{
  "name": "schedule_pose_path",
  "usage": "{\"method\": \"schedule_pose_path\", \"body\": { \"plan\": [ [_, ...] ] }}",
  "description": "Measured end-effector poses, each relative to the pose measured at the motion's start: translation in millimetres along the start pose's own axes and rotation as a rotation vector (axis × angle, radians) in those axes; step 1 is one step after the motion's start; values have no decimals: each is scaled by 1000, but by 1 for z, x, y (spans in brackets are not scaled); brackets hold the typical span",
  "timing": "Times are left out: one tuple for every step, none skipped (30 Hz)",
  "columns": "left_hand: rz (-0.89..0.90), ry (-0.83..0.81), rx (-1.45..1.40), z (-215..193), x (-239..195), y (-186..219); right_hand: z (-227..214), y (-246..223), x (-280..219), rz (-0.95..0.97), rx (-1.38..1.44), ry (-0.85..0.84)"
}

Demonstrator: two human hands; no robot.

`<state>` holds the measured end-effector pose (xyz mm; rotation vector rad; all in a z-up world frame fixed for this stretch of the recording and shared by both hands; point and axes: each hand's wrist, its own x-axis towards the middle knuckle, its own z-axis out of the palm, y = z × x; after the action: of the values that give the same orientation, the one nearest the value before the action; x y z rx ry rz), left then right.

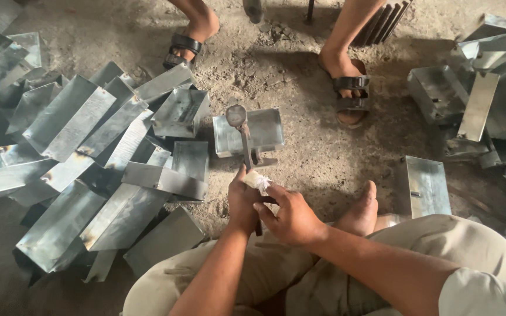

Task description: The person uses a hammer to shape and flatten the edges of small metal boxes while sitting on the floor next to a pile of similar items.

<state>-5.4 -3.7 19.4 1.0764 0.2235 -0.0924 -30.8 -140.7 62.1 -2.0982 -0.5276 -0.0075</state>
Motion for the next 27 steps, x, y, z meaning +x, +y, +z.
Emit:
{"method": "schedule_pose_path", "body": {
  "plan": [
    [56,-7,78,0,3,-1,0,2,0,5,-1,1],
    [113,-12,157,-1,5,-3,1,3,1,-14,6,20],
    [111,-12,159,-2,8,-5,1,3,2,-32,12,39],
    [103,7,212,-2,11,-6,0,3,4,-31,13,41],
    [96,25,266,-1,14,-7,-1,2,5,-26,29,29],
    [94,22,268,-1,16,-8,-3,1,5,-21,46,18],
    [72,68,347,-1,16,-8,-5,0,6,-19,46,22],
    [50,115,430,-2,16,-8,-5,-2,6,-24,78,10],
    [50,112,435,-3,16,-8,-6,-4,7,-30,110,-2],
    [33,79,294,-3,16,-9,-6,-5,7,-31,115,3],
    [15,46,153,-4,16,-9,-7,-6,8,-15,90,-16],
    [14,43,158,-4,17,-10,-8,-6,7,3,63,-36],
    [10,67,213,-5,17,-11,-7,-6,7,5,66,-31],
    [6,90,268,-5,18,-11,-7,-6,6,12,48,-36],
    [6,86,271,-6,19,-12,-6,-5,6,20,30,-41],
    [-14,94,280,-8,19,-12,-6,-5,6,22,30,-32],
    [-33,102,288,-9,19,-12,-6,-5,5,23,44,-43],
    [-33,93,293,-9,19,-14,-5,-4,5,23,58,-51],
    [-52,119,291,-9,20,-15,-6,-3,4,25,58,-41],
    [-70,145,289,-10,20,-16,-5,-3,4,10,61,-39],
    [-70,137,295,-12,20,-18,-4,-2,4,-5,64,-37],
    [-51,120,243,-13,20,-19,-3,-1,4,-3,65,-27],
    [-33,103,191,-15,21,-20,-2,-1,4,-1,73,-33],
    [-34,96,196,-17,21,-22,-2,0,3,1,80,-41],
    [-24,107,239,-19,23,-23,-2,0,3,3,80,-32],
    [-15,120,280,-21,23,-26,-2,0,3,-19,79,-29],
    [-16,116,283,-22,24,-28,-2,-1,3,-41,78,-26]
  ]
}}
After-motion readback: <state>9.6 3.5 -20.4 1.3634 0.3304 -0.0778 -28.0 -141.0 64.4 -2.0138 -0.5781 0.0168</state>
